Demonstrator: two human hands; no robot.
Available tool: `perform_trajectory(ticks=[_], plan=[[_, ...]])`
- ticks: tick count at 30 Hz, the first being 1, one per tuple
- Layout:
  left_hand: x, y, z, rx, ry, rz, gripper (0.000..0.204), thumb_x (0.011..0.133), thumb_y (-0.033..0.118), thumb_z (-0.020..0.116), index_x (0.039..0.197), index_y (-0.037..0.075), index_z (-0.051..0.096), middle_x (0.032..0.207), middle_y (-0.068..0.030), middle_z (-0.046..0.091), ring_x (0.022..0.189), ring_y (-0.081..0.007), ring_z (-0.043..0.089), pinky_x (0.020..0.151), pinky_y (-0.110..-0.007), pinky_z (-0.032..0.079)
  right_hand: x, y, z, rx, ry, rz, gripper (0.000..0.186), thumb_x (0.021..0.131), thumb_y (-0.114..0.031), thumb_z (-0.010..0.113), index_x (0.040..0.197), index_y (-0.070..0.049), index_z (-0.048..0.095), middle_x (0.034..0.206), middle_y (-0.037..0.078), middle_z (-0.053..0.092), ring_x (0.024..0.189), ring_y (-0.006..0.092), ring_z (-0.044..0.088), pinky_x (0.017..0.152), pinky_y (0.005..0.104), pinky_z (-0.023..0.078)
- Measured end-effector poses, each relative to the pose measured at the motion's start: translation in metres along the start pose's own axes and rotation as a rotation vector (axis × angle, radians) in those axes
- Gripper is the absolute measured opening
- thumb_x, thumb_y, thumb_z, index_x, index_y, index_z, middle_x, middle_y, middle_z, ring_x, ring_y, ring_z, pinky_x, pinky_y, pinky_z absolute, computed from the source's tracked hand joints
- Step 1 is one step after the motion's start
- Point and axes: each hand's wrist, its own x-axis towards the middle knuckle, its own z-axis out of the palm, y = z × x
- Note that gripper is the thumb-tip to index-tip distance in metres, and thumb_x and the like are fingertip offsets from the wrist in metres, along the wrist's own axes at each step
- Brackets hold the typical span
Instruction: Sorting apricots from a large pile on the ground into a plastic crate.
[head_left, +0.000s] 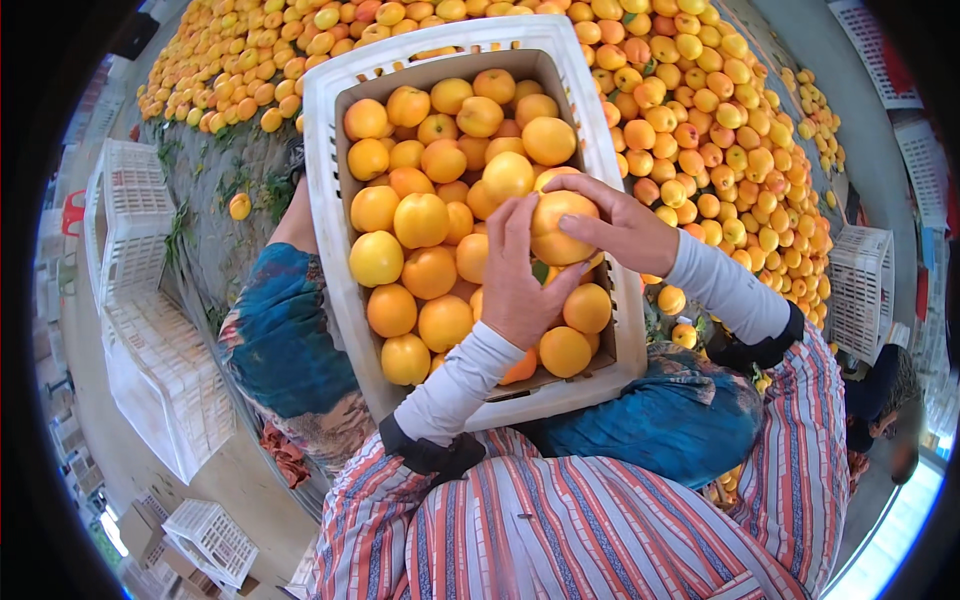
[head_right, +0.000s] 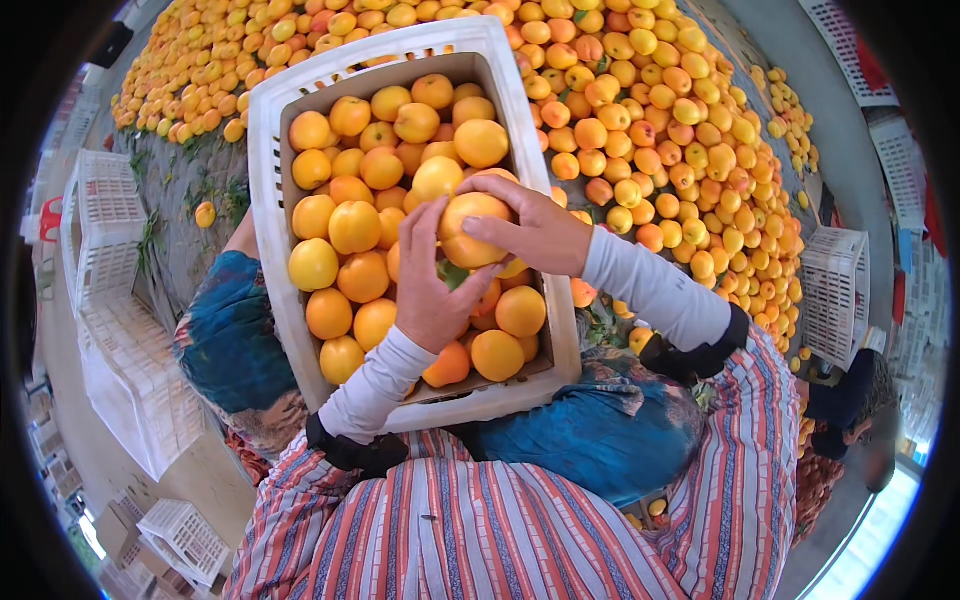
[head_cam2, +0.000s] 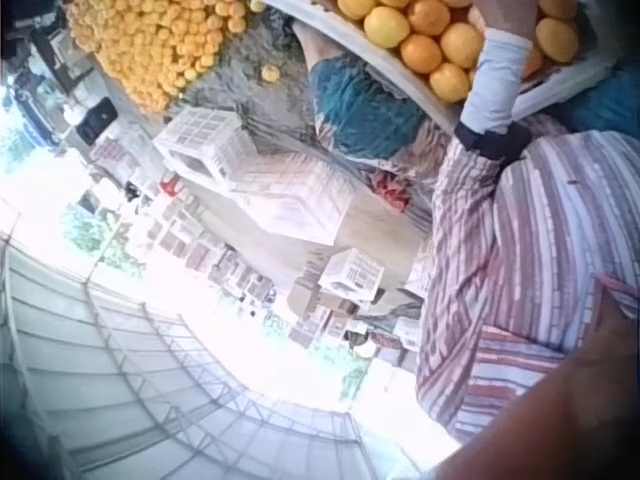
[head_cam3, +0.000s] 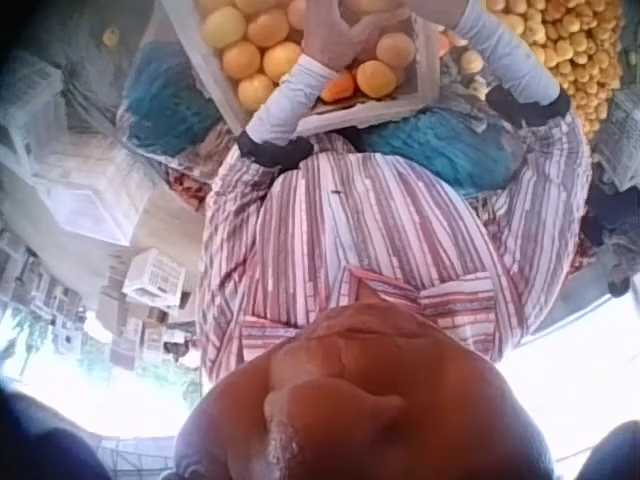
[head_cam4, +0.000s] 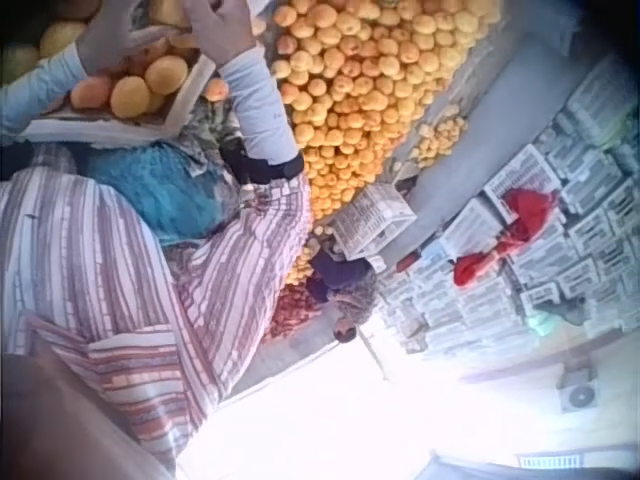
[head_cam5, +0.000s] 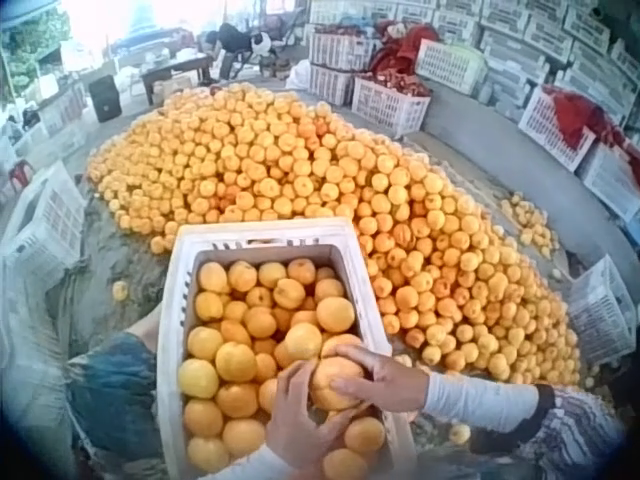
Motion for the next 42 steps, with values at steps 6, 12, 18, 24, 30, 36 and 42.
perform_trajectory(ticks=[6,12,18,24,30,36,42], plan=[[-0.012,-0.011,-0.003,-1.068,-0.266,-0.575,0.056,0.088,0.02,0.055,0.132,-0.002,0.027,0.123,-0.0121,0.043,0.108,-0.0202,0.048,0.089,-0.03,0.043,-0.007,-0.01,0.001,-0.44,-0.059,0.034,0.069,0.071,-0.031,0.071,0.125,-0.004,0.038,0.109,0.015,0.054,0.09,0.0185,0.058,0.073,0.0302,0.049],[-0.011,-0.044,-0.066,-0.875,0.026,-0.596,0.042,0.092,0.02,0.048,0.127,-0.001,0.037,0.119,-0.0111,0.049,0.1,-0.0173,0.053,0.083,-0.029,0.045,0.028,-0.008,0.001,-0.69,0.024,-0.217,0.069,0.065,-0.038,0.07,0.118,-0.002,0.043,0.105,0.018,0.057,0.088,0.0305,0.059,0.078,0.0348,0.049],[0.004,-0.078,-0.133,-0.596,0.224,-0.58,0.034,0.092,0.015,0.046,0.122,0.0,0.046,0.113,-0.0102,0.054,0.099,-0.0186,0.055,0.085,-0.03,0.046,0.09,-0.019,-0.011,-0.765,0.052,-0.325,0.069,0.067,-0.032,0.071,0.123,-0.003,0.041,0.111,0.014,0.054,0.1,0.026,0.056,0.086,0.0343,0.046],[0.018,-0.078,-0.132,-0.625,0.216,-0.522,0.027,0.092,0.013,0.046,0.115,0.0,0.051,0.106,-0.0078,0.057,0.093,-0.0159,0.057,0.081,-0.027,0.046,0.139,-0.019,0.0,-1.016,0.048,-0.233,0.066,0.067,-0.04,0.067,0.117,-0.003,0.045,0.104,0.018,0.057,0.094,0.0327,0.057,0.085,0.0376,0.045],[0.016,-0.08,-0.125,-0.584,0.149,-0.541,0.026,0.092,0.013,0.046,0.113,0.0,0.053,0.106,-0.0071,0.058,0.092,-0.0151,0.057,0.08,-0.026,0.046,0.155,-0.002,0.013,-1.144,-0.053,-0.156,0.067,0.069,-0.042,0.065,0.12,-0.004,0.042,0.112,0.019,0.054,0.102,0.0325,0.054,0.088,0.0373,0.043],[0.02,-0.088,-0.124,-0.55,0.101,-0.533,0.029,0.092,0.016,0.046,0.116,0.0,0.051,0.108,-0.0083,0.057,0.095,-0.0164,0.056,0.084,-0.028,0.046,0.169,-0.002,0.008,-1.075,-0.28,-0.052,0.067,0.073,-0.043,0.064,0.121,-0.003,0.041,0.113,0.019,0.054,0.103,0.0331,0.053,0.089,0.0386,0.042],[0.039,-0.102,-0.104,-0.254,-0.038,-0.357,0.029,0.089,0.013,0.049,0.114,-0.002,0.051,0.105,-0.0106,0.058,0.094,-0.0195,0.057,0.083,-0.029,0.045,0.177,-0.002,0.008,-1.164,-0.326,-0.07,0.069,0.072,-0.049,0.062,0.119,-0.002,0.045,0.111,0.019,0.055,0.103,0.0328,0.053,0.087,0.0388,0.042]])
